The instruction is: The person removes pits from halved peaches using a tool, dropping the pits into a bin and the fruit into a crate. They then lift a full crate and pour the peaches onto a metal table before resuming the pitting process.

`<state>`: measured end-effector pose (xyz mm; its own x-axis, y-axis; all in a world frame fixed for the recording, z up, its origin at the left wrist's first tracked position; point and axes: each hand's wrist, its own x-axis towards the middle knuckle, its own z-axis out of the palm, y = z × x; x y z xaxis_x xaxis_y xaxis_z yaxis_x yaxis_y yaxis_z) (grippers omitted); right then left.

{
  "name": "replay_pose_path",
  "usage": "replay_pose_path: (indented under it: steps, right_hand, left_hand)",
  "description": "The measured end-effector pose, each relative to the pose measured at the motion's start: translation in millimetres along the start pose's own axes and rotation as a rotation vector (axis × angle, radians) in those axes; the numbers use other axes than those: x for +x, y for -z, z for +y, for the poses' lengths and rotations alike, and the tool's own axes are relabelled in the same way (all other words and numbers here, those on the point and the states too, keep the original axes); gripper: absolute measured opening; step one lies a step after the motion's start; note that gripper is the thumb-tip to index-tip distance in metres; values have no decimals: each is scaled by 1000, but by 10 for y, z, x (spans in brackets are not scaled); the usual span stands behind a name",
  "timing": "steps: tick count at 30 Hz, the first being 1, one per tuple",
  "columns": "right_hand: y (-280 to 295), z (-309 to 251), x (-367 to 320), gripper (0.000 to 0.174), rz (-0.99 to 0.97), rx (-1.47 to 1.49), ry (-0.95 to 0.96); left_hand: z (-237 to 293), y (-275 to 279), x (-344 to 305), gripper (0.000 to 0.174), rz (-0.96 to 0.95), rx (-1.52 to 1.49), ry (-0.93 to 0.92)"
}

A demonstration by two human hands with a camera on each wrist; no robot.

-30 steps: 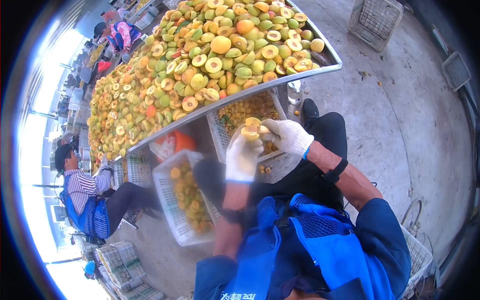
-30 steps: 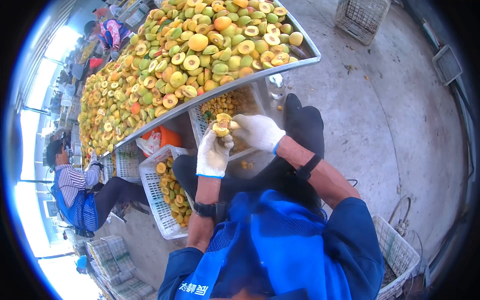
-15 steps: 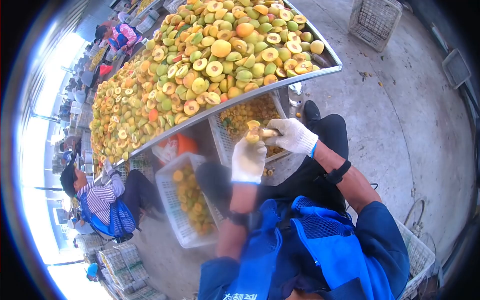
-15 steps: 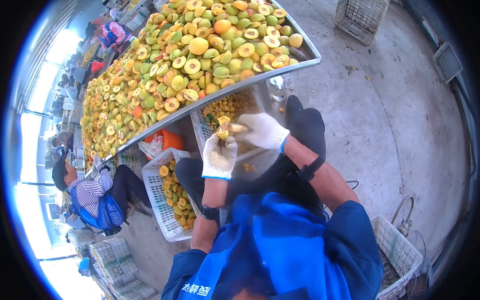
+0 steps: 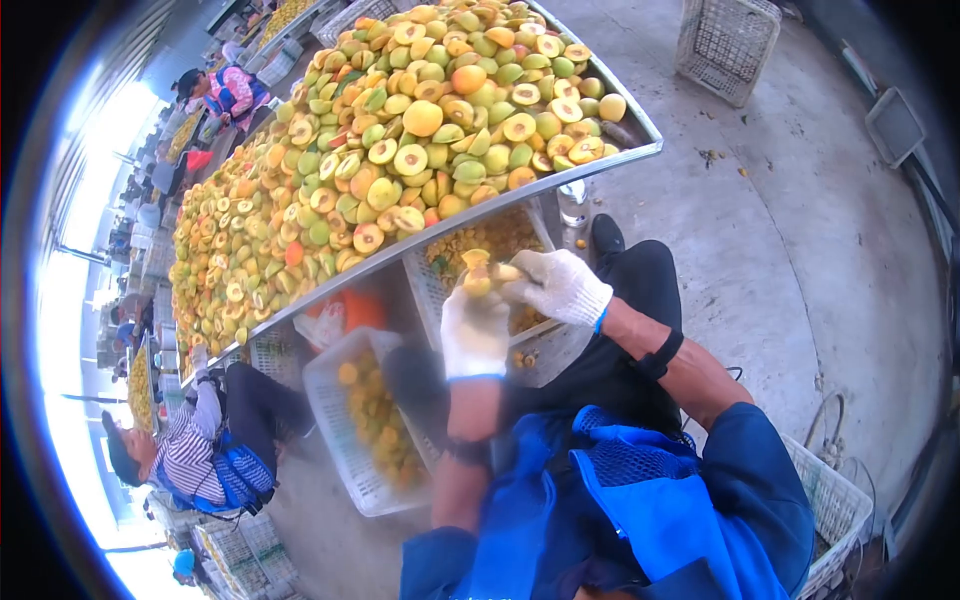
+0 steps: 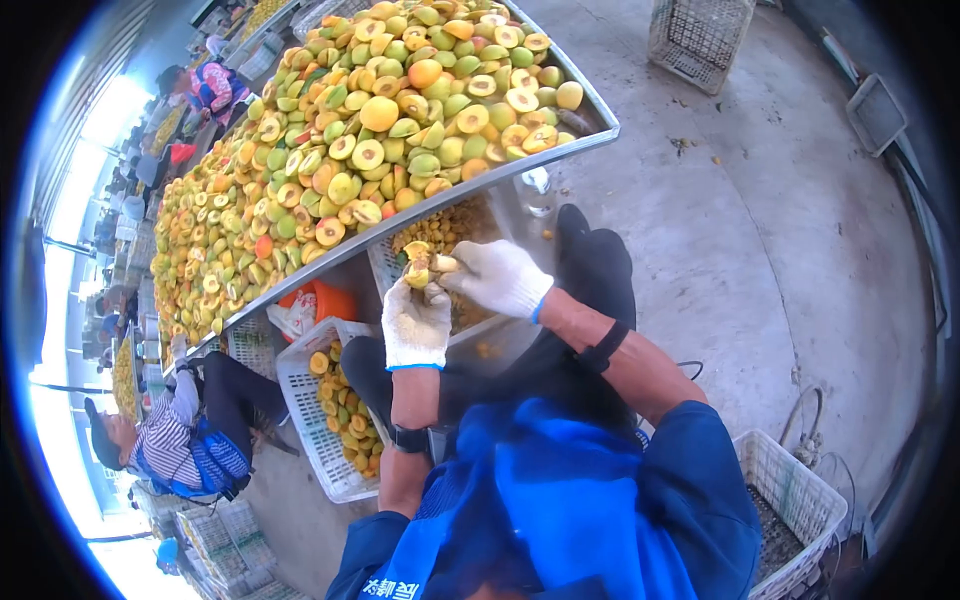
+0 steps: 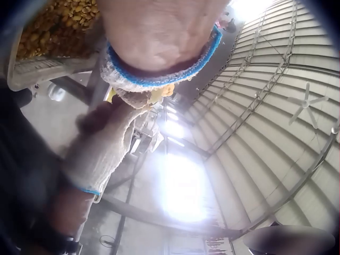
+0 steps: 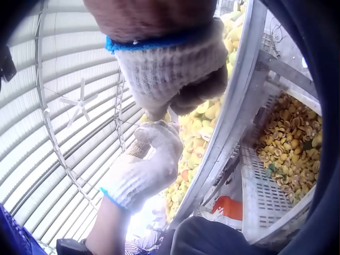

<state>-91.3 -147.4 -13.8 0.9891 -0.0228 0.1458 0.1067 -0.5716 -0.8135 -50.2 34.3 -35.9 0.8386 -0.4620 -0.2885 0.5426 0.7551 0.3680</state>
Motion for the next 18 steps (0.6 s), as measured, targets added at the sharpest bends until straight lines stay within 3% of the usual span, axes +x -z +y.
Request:
replay_pose_path:
  steps: [2, 6, 8, 9, 12, 14, 18]
  right_hand:
    - [-16, -30, 7, 35, 82, -133, 88]
    - [151, -63, 131, 35, 18, -128, 79]
    - [238, -9, 260, 36, -104, 165, -100]
    - [247, 34, 335, 36, -104, 157, -89]
    - [248, 183, 539, 39, 220, 169, 55]
    - [576, 113, 732, 38, 105, -230, -105]
    - [594, 1012, 1304, 29, 168, -577, 53]
  left_hand:
    - [-31, -23, -1, 30, 175, 2, -105]
    - [-20, -172, -19, 29, 172, 42, -219]
    - [61, -206, 10, 25, 203, -16, -207]
    - [111, -184, 34, 23, 215, -66, -188]
    - [209, 2, 66, 19, 120, -135, -122]
    - [221, 40, 18, 19, -13, -125, 12]
    - [152, 65, 17, 25, -151, -207, 41]
